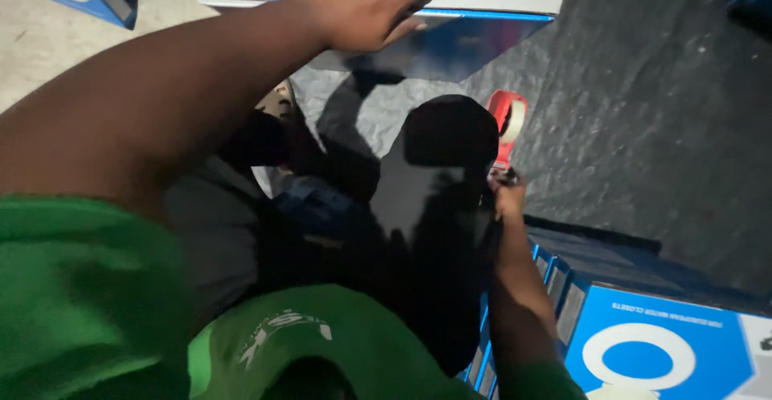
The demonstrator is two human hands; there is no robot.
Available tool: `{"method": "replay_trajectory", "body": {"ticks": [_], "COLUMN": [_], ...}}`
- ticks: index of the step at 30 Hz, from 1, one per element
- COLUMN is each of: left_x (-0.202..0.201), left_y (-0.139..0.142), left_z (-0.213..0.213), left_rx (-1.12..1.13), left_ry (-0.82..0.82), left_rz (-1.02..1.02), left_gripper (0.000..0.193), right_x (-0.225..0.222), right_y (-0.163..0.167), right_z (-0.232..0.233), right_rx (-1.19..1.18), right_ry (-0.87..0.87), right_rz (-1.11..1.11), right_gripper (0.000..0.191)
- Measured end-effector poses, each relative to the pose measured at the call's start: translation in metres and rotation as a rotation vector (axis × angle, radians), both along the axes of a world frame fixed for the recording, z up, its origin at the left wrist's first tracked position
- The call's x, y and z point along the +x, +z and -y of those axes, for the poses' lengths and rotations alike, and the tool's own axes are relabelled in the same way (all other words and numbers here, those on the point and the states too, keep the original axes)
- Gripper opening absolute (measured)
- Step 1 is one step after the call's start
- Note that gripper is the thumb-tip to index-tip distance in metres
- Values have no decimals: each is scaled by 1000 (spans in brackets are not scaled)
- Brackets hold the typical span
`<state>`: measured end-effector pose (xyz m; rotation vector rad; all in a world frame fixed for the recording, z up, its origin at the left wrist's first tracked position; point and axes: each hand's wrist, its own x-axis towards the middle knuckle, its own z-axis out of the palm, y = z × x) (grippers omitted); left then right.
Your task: The person sits on the floor and repeatedly tapes blue and white product boxes using a handheld tape dispenser. They fold flaps, apply tape to seal the boxes, and stack the finished boxes into a growing pile.
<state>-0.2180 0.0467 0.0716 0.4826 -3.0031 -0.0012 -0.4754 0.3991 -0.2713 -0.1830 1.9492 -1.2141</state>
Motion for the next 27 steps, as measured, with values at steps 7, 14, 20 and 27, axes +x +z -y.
{"method": "replay_trajectory", "body": {"ticks": [7, 14, 20, 27], "left_x": [-1, -3, 1, -3], "left_y": [-11, -36, -28, -27], "left_z": [5, 6, 5, 2], "left_rx": [133, 219, 142, 251], "left_ry": [51, -5, 16, 70], "left_rz": [112, 15, 83, 134], "left_gripper": [31, 40, 34, 38], "right_x": [1, -10, -36, -60], "right_y": [-17, -27, -13, 0], "right_z": [19, 7, 3, 36], "right_rx": [-73, -84, 134, 195], "right_ry": [40, 129, 156, 159], "right_rz": [-57, 7, 354, 565], "right_gripper": [52, 36, 28, 25]}}
